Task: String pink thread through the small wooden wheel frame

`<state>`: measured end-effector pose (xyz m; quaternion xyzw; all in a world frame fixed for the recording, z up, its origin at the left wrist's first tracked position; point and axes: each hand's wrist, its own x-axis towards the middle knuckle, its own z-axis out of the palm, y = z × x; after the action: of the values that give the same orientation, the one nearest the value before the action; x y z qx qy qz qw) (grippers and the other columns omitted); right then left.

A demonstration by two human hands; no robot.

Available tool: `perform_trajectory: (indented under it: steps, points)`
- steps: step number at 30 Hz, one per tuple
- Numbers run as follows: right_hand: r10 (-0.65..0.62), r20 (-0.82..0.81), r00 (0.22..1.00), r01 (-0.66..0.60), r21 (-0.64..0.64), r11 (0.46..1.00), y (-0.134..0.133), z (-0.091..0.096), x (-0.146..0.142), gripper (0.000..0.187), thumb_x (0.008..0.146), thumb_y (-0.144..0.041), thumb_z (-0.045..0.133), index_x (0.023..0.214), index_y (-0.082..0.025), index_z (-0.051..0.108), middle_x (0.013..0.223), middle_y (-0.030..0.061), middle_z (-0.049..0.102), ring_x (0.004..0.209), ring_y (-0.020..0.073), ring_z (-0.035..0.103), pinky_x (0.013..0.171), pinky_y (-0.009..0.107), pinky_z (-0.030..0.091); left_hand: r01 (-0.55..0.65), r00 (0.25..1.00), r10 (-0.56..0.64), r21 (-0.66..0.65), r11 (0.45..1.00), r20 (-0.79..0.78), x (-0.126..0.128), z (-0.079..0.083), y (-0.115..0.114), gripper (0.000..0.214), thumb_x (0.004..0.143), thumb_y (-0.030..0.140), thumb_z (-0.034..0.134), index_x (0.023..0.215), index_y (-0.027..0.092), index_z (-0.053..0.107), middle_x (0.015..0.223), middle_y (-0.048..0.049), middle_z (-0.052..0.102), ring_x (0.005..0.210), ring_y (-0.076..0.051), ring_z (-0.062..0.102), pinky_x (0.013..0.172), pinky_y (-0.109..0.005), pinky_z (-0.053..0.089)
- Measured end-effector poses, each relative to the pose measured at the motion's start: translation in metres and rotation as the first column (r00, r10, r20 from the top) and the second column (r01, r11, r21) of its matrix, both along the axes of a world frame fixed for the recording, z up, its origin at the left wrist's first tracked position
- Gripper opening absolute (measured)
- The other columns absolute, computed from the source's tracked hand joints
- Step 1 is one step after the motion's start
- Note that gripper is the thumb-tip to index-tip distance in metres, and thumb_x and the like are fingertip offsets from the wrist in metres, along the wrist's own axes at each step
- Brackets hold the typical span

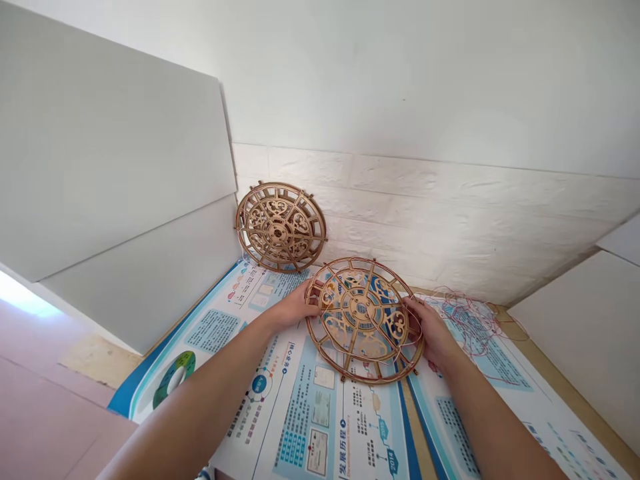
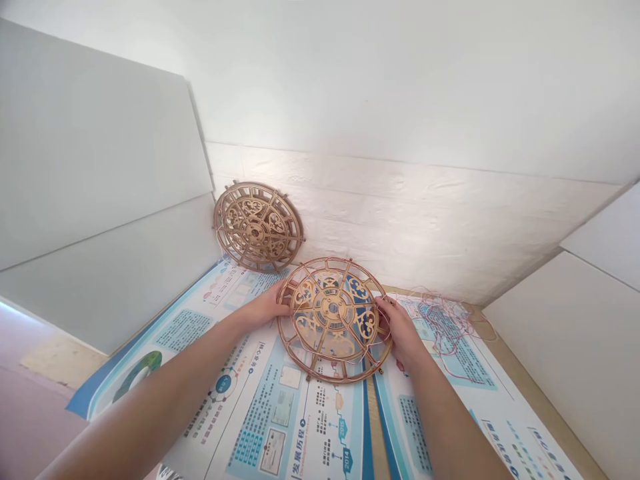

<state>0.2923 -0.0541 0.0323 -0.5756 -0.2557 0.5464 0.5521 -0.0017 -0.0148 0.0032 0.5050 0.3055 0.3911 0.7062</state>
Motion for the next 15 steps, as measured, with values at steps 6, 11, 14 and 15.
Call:
perform_trajectory:
  steps: [6, 11, 14, 15]
  points:
    - [0.034, -0.082, 0.996, -0.036, -0.018, 0.999, -0.002, 0.002, 0.004, 0.018, 0.088, -0.034, 0.066, 0.081, -0.018, 0.060, 0.068, 0.0014, 0.065, 0.052, 0.0148, 0.059, 0.047, 0.024, 0.050, -0.005, 1.000, 0.005, -0.006, 1.000, -0.019, 0.001, 0.006, -0.004, 0.060, 0.060, 0.012, 0.085, 0.111, 0.019, 0.056, 0.109, -0.0065, 0.069, 0.098, -0.020, 0.067, 0.089, -0.035, 0.051]
    - [0.083, -0.076, 0.994, -0.081, 0.035, 0.996, 0.002, -0.008, 0.012, 0.022, 0.088, -0.038, 0.069, 0.081, -0.017, 0.063, 0.070, 0.0026, 0.065, 0.056, 0.0158, 0.061, 0.049, 0.024, 0.052, -0.029, 0.999, 0.028, -0.014, 0.999, -0.039, 0.003, 0.011, -0.008, 0.061, 0.059, 0.010, 0.085, 0.112, 0.019, 0.056, 0.106, -0.0048, 0.069, 0.096, -0.019, 0.066, 0.089, -0.034, 0.050]
    - [0.083, -0.075, 0.994, -0.080, 0.053, 0.995, 0.003, -0.012, 0.013, 0.021, 0.084, -0.035, 0.073, 0.082, -0.017, 0.063, 0.072, 0.0027, 0.066, 0.057, 0.0152, 0.061, 0.049, 0.023, 0.052, -0.043, 0.998, 0.043, -0.003, 0.999, -0.050, 0.003, 0.013, -0.010, 0.063, 0.060, 0.011, 0.085, 0.115, 0.020, 0.056, 0.111, -0.0056, 0.069, 0.102, -0.020, 0.065, 0.094, -0.035, 0.049]
    - [0.078, -0.074, 0.994, -0.074, 0.057, 0.996, 0.002, -0.011, 0.013, 0.020, 0.082, -0.033, 0.075, 0.083, -0.017, 0.064, 0.073, 0.0026, 0.067, 0.058, 0.0151, 0.062, 0.049, 0.023, 0.052, -0.046, 0.998, 0.046, 0.005, 0.999, -0.053, 0.003, 0.014, -0.011, 0.063, 0.061, 0.012, 0.084, 0.116, 0.020, 0.056, 0.113, -0.0060, 0.068, 0.104, -0.021, 0.065, 0.095, -0.036, 0.048]
